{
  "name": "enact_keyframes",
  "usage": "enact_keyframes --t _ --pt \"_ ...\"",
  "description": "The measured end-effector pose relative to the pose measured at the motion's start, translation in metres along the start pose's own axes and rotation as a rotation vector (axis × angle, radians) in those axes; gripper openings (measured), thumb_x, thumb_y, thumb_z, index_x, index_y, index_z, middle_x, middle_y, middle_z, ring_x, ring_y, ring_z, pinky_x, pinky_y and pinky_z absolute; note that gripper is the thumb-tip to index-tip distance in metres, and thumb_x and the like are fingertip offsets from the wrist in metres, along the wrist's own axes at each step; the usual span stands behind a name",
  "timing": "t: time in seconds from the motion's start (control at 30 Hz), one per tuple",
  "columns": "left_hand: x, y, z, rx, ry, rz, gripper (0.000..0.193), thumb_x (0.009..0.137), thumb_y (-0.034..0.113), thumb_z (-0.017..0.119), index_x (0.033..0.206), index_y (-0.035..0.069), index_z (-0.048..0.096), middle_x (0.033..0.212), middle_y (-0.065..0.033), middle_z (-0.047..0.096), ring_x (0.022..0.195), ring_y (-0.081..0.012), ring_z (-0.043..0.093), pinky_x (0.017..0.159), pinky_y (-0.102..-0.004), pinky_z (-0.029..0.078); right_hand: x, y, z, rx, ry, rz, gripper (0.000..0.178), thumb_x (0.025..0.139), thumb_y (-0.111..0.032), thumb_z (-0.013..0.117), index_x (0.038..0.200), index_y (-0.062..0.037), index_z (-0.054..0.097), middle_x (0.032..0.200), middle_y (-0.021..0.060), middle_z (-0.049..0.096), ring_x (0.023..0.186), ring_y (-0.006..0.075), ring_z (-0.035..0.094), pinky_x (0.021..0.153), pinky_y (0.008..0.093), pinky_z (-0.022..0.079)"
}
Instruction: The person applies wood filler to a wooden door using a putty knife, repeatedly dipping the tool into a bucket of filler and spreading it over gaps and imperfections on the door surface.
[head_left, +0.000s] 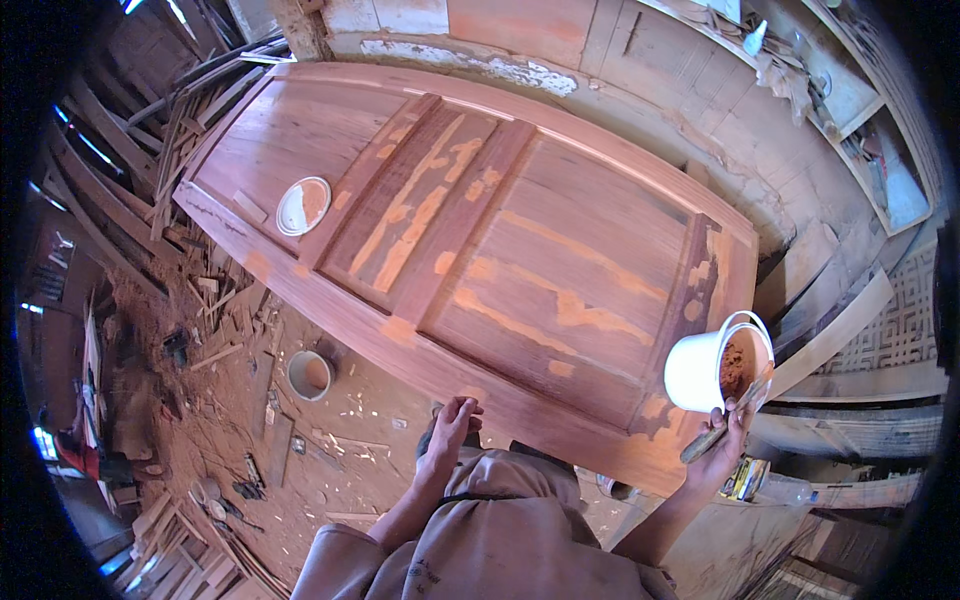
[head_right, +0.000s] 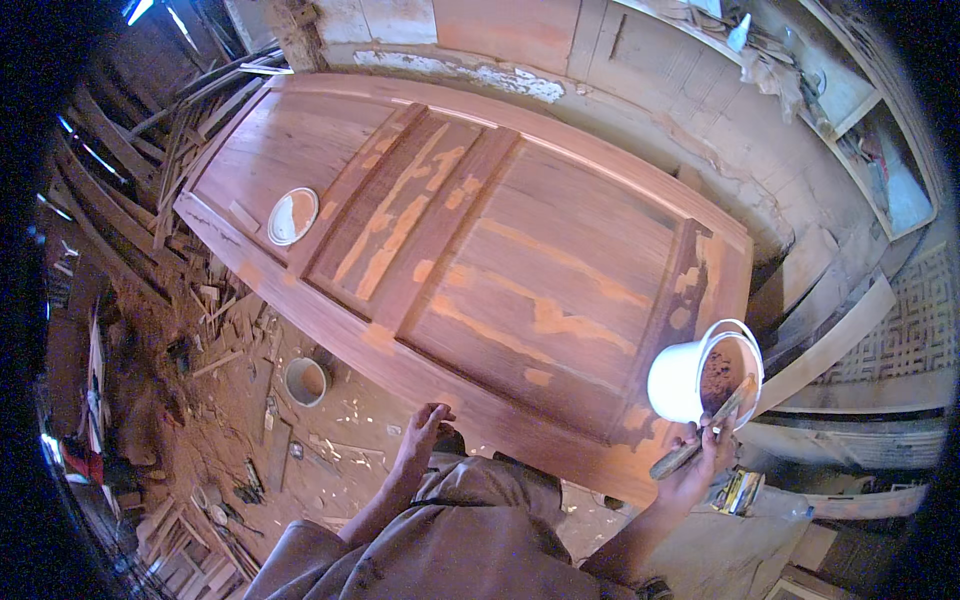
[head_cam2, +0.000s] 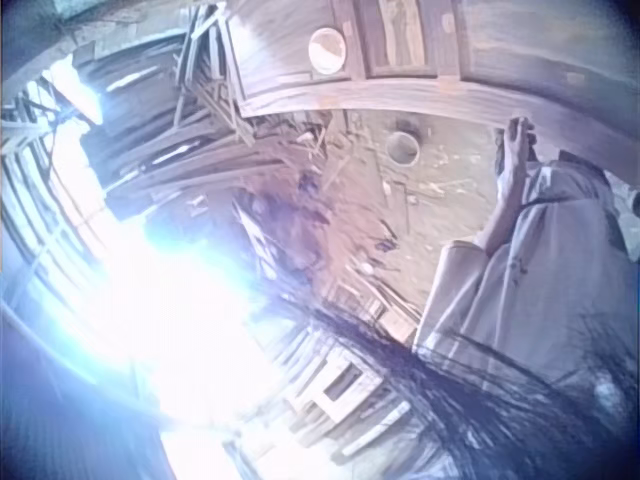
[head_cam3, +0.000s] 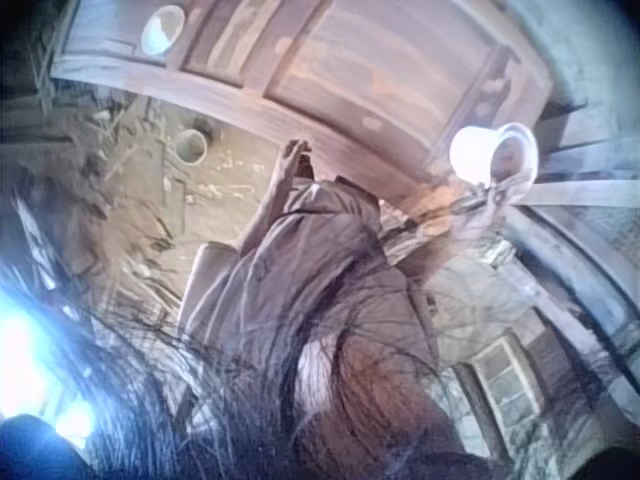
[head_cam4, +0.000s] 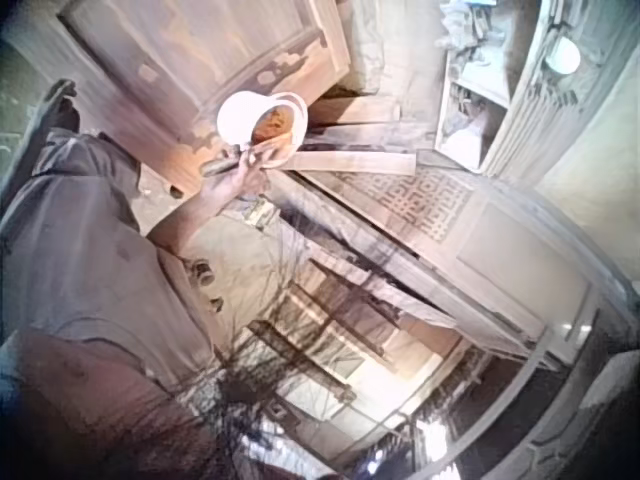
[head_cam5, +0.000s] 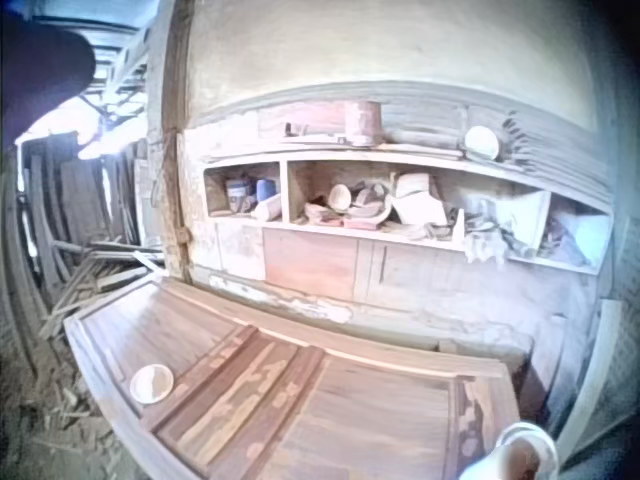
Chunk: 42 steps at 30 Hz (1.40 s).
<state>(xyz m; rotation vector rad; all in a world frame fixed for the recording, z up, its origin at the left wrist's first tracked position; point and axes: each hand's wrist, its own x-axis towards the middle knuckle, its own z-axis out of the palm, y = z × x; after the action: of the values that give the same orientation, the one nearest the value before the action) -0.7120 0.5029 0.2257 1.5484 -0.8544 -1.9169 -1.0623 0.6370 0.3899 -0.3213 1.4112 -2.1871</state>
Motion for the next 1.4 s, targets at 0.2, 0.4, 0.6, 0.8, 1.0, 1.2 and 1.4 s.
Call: enact_keyframes --t 0.2,0.4,0.6,0.8,1.0,1.2,1.4 --pt "0.057 0.02 -0.115 0.026 0.052 0.05 0.029 0.098 0.029 0.054 0.107 0.001 0.058 0.091 -0.007 0.065 0.071 -0.0112 0.057 0.066 -0.0268 0.049 -0.055 0.064 0.057 0.534 -0.237 0.222 0.029 0.099 -0.009 0.046 0.129 -0.0078 0.047 0.111 0.0059 0.051 0.088 0.0142 0.049 0.073 0.0289 0.049" --pt "0.085 0.094 -0.185 0.103 0.061 0.177 0.026 0.099 0.026 0.054 0.104 0.001 0.057 0.087 -0.0066 0.063 0.07 -0.0106 0.055 0.067 -0.0277 0.05 -0.109 0.096 0.109 0.648 -0.114 0.222 0.03 0.104 -0.029 0.039 0.115 -0.0042 0.054 0.109 0.0071 0.053 0.091 0.0175 0.05 0.075 0.0336 0.043" --pt "0.128 0.09 -0.233 0.531 0.173 0.558 0.024 0.096 0.023 0.059 0.103 0.0 0.058 0.089 -0.0121 0.064 0.071 -0.0208 0.061 0.068 -0.0325 0.052 -0.147 0.103 0.132 0.683 -0.035 0.187 0.03 0.104 -0.032 0.039 0.117 -0.0096 0.055 0.102 0.0058 0.052 0.087 0.0171 0.049 0.073 0.0353 0.044" --pt "0.141 0.095 -0.204 0.955 0.115 0.893 0.046 0.088 0.016 0.062 0.129 0.003 0.047 0.137 -0.0235 0.044 0.129 -0.0426 0.04 0.108 -0.0499 0.034 -0.175 0.091 0.133 0.785 -0.088 0.186 0.03 0.104 -0.03 0.039 0.11 -0.0067 0.057 0.098 0.0051 0.05 0.085 0.0146 0.048 0.072 0.0316 0.042" --pt "0.148 0.074 -0.225 1.171 -0.038 0.951 0.054 0.089 0.026 0.061 0.135 0.004 0.044 0.145 -0.0229 0.036 0.139 -0.0396 0.03 0.115 -0.0537 0.022 -0.197 0.099 0.139 0.742 -0.028 0.186 0.028 0.104 -0.033 0.039 0.11 -0.0089 0.053 0.095 0.0041 0.05 0.079 0.0145 0.046 0.065 0.0314 0.042" --pt "0.131 0.081 -0.241 1.252 -0.135 0.951 0.057 0.089 0.027 0.061 0.137 0.002 0.042 0.148 -0.0235 0.034 0.139 -0.0397 0.03 0.115 -0.0518 0.023 -0.231 0.098 0.136 0.748 -0.095 0.215 0.029 0.104 -0.031 0.04 0.109 -0.0044 0.051 0.097 0.0068 0.049 0.082 0.0159 0.047 0.068 0.0322 0.043" --pt "0.056 0.067 -0.28 1.282 -0.241 0.831 0.057 0.092 0.03 0.058 0.137 0.0 0.042 0.147 -0.0241 0.037 0.134 -0.0396 0.037 0.113 -0.0473 0.03 -0.283 0.127 0.098 0.835 -0.035 0.255 0.031 0.104 -0.032 0.04 0.119 -0.006 0.049 0.098 0.005 0.049 0.082 0.0147 0.045 0.068 0.0329 0.043"
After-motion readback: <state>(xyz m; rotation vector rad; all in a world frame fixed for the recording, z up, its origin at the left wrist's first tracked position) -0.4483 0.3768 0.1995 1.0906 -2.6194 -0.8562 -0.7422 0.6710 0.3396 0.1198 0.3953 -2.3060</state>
